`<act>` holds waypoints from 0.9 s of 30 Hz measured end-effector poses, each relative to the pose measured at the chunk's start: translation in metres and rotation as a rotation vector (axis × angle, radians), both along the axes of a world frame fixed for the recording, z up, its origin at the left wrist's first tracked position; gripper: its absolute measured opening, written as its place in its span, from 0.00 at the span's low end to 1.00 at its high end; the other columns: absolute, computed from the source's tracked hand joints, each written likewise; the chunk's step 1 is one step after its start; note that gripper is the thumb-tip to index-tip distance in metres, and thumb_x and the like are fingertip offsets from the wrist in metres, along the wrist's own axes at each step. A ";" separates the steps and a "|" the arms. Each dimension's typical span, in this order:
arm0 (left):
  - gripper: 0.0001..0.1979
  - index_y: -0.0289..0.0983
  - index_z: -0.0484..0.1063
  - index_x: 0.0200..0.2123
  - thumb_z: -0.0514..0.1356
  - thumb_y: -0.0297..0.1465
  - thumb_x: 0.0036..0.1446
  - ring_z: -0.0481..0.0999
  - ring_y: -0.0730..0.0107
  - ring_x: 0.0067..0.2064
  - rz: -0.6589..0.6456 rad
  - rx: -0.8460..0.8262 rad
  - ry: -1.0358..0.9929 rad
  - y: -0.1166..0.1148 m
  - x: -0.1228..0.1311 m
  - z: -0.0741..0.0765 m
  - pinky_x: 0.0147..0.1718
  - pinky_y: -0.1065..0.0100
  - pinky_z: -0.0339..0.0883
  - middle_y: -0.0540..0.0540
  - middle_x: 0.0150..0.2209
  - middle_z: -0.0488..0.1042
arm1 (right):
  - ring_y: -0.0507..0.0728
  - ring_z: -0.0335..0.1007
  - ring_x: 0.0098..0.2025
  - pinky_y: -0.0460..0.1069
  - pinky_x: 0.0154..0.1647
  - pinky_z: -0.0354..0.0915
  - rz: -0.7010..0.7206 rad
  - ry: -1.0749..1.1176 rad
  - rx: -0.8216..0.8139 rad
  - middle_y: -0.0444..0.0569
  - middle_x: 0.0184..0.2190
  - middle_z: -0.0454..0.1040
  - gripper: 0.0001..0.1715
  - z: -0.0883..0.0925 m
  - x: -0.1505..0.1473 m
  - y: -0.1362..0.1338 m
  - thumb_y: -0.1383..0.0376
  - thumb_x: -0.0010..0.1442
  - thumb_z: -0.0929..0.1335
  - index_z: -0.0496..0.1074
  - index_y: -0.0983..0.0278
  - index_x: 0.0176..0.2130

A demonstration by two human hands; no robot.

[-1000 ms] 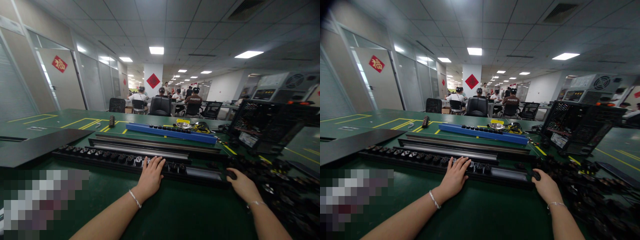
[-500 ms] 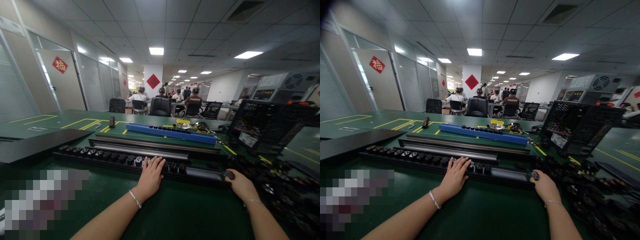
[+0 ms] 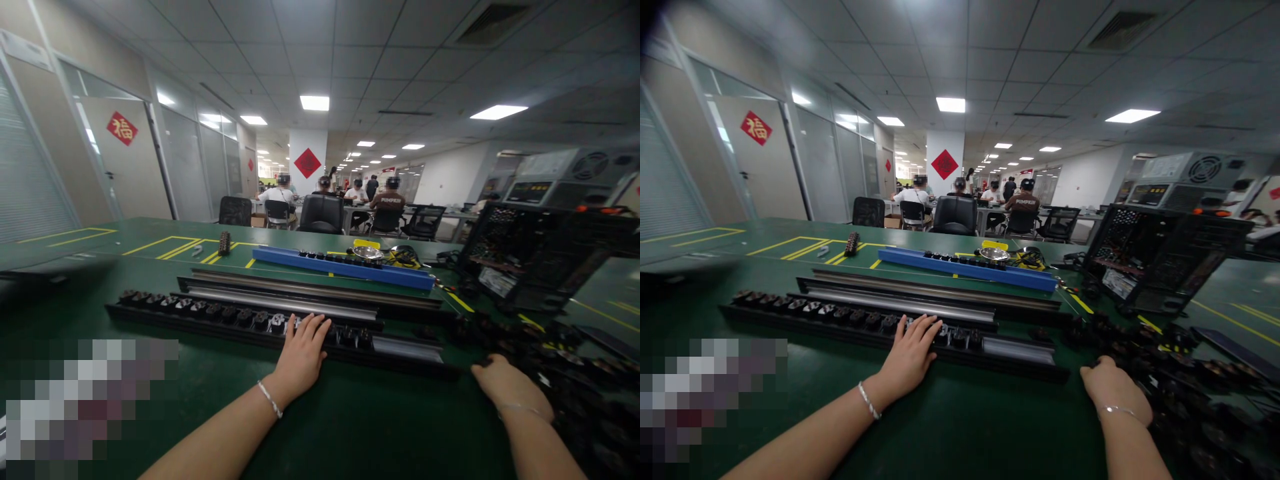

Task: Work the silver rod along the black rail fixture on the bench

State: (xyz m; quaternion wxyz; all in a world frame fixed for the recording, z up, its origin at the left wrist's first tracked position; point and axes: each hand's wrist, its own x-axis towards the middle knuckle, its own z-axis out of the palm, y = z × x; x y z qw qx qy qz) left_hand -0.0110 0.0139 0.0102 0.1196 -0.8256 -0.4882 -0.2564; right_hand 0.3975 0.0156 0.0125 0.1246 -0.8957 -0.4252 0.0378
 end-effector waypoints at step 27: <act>0.28 0.43 0.52 0.60 0.53 0.29 0.56 0.53 0.59 0.61 -0.009 -0.022 -0.018 0.000 0.000 0.001 0.60 0.44 0.35 0.45 0.59 0.59 | 0.65 0.65 0.50 0.57 0.46 0.64 0.083 -0.090 0.196 0.56 0.56 0.61 0.29 -0.007 -0.025 0.002 0.58 0.59 0.51 0.65 0.64 0.52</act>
